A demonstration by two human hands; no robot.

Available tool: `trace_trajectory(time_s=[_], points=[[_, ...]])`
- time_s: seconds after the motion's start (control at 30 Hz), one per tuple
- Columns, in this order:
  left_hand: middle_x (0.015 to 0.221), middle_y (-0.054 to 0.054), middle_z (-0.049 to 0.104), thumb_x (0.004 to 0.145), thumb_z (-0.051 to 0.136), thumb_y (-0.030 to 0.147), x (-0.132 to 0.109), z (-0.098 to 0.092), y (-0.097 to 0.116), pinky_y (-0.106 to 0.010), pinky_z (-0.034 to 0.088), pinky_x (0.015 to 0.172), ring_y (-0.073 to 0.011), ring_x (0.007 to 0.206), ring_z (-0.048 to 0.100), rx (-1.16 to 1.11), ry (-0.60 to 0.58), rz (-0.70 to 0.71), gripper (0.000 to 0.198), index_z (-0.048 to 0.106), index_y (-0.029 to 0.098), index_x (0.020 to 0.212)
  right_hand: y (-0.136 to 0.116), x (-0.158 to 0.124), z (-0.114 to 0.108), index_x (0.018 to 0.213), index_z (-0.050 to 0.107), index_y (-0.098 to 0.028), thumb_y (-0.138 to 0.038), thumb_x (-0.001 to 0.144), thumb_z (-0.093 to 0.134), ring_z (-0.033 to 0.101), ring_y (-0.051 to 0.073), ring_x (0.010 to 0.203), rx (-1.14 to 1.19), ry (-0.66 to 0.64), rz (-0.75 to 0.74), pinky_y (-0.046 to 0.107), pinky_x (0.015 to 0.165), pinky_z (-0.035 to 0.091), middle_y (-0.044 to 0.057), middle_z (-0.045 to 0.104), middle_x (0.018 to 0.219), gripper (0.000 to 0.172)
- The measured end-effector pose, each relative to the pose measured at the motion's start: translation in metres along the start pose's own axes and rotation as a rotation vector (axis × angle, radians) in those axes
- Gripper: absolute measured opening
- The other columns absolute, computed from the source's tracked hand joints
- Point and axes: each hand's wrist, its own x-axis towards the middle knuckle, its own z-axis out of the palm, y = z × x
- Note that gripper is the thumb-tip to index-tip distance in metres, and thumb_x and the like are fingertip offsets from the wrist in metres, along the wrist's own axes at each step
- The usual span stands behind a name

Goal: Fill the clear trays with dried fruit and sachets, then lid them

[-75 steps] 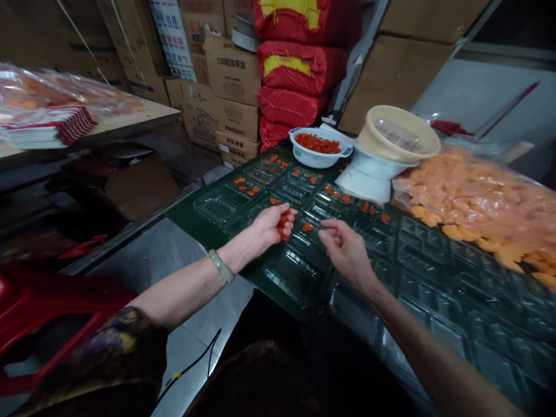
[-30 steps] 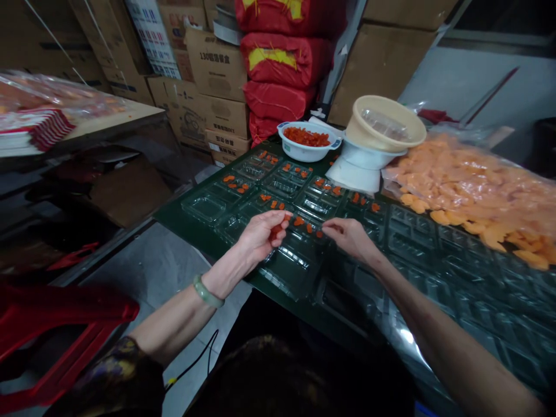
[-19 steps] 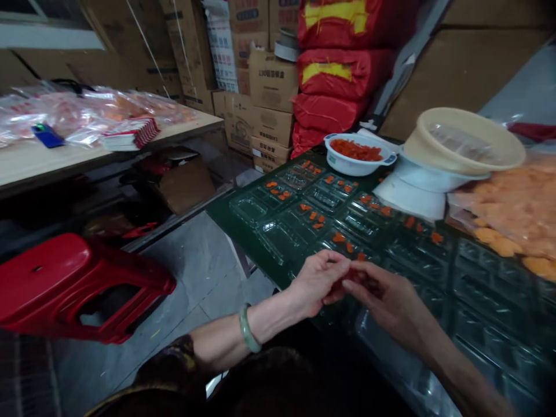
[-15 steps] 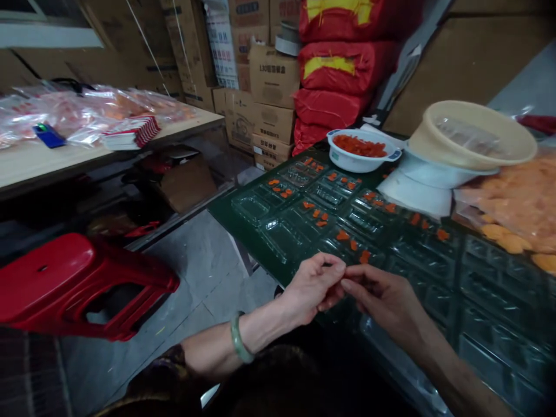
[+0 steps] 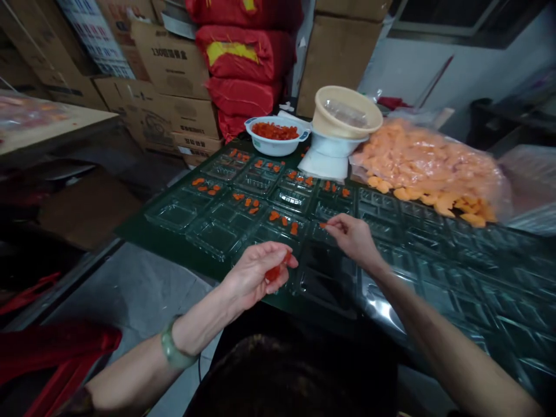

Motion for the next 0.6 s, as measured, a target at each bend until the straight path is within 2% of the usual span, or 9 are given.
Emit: trace_trajectory(time_s=[0.07, 0.13, 0.23, 0.3, 0.4, 0.5, 0.6], points=[[0.062, -0.002, 0.057, 0.079, 0.059, 0.027, 0.015, 0.009, 0.001, -0.016, 0.019, 0.034, -0.0029, 0.038, 0.038, 0.081, -0.001, 0.012, 0.016, 0.054, 0.012, 0.074, 0.004, 0.005, 0.008, 0.079, 0.063, -0.019, -0.026, 0.074, 0.056, 0.052, 0.014, 0.055, -0.17, -0.004, -0.019, 0.026, 0.053, 0.036, 0.0, 0.059, 0.061, 0.011], [0.055, 0.001, 0.052, 0.08, 0.059, 0.027, 0.034, 0.018, 0.001, -0.017, 0.016, 0.032, -0.0031, 0.035, 0.036, 0.151, 0.007, 0.029, 0.018, 0.051, 0.013, 0.07, 0.004, 0.005, 0.009, 0.092, 0.064, -0.02, -0.027, 0.076, 0.054, 0.051, 0.015, 0.056, -0.194, 0.037, -0.029, 0.026, 0.054, 0.036, 0.0, 0.059, 0.062, 0.02], [0.052, 0.003, 0.05, 0.078, 0.059, 0.025, 0.067, 0.03, 0.002, -0.017, 0.015, 0.031, -0.0037, 0.033, 0.035, 0.324, 0.054, 0.068, 0.016, 0.051, 0.015, 0.069, 0.003, -0.003, -0.004, 0.101, 0.061, -0.016, -0.033, 0.078, 0.051, 0.046, 0.012, 0.05, 0.039, 0.075, -0.055, 0.025, 0.05, 0.036, -0.001, 0.054, 0.06, 0.03], [0.052, 0.003, 0.051, 0.077, 0.061, 0.026, 0.088, 0.037, 0.002, -0.018, 0.018, 0.032, -0.0039, 0.034, 0.035, 0.504, 0.121, 0.093, 0.015, 0.055, 0.014, 0.069, 0.003, -0.011, -0.016, 0.097, 0.06, -0.014, -0.035, 0.077, 0.052, 0.043, 0.011, 0.047, 0.169, 0.058, -0.05, 0.024, 0.046, 0.035, -0.002, 0.052, 0.059, 0.03], [0.046, 0.003, 0.047, 0.075, 0.062, 0.024, 0.114, 0.045, -0.001, -0.018, 0.02, 0.033, -0.0038, 0.033, 0.034, 0.696, 0.223, 0.113, 0.016, 0.059, 0.012, 0.065, 0.004, -0.023, -0.028, 0.091, 0.061, -0.014, -0.034, 0.075, 0.054, 0.043, 0.01, 0.048, 0.212, 0.05, -0.023, 0.023, 0.046, 0.035, -0.002, 0.052, 0.059, 0.026], [0.042, 0.003, 0.045, 0.075, 0.061, 0.019, 0.127, 0.048, -0.003, -0.019, 0.021, 0.034, -0.0036, 0.032, 0.032, 0.769, 0.237, 0.132, 0.02, 0.058, 0.011, 0.057, 0.006, -0.032, -0.036, 0.091, 0.061, -0.014, -0.032, 0.076, 0.052, 0.043, 0.01, 0.046, 0.236, 0.075, 0.01, 0.023, 0.046, 0.035, -0.003, 0.049, 0.056, 0.024], [0.042, 0.004, 0.045, 0.077, 0.059, 0.022, 0.13, 0.05, 0.001, -0.019, 0.022, 0.035, -0.0043, 0.033, 0.033, 0.791, 0.212, 0.167, 0.019, 0.056, 0.013, 0.061, 0.008, -0.036, -0.042, 0.095, 0.058, -0.014, -0.033, 0.077, 0.053, 0.043, 0.009, 0.045, 0.284, 0.088, 0.043, 0.023, 0.045, 0.035, -0.003, 0.05, 0.057, 0.027]])
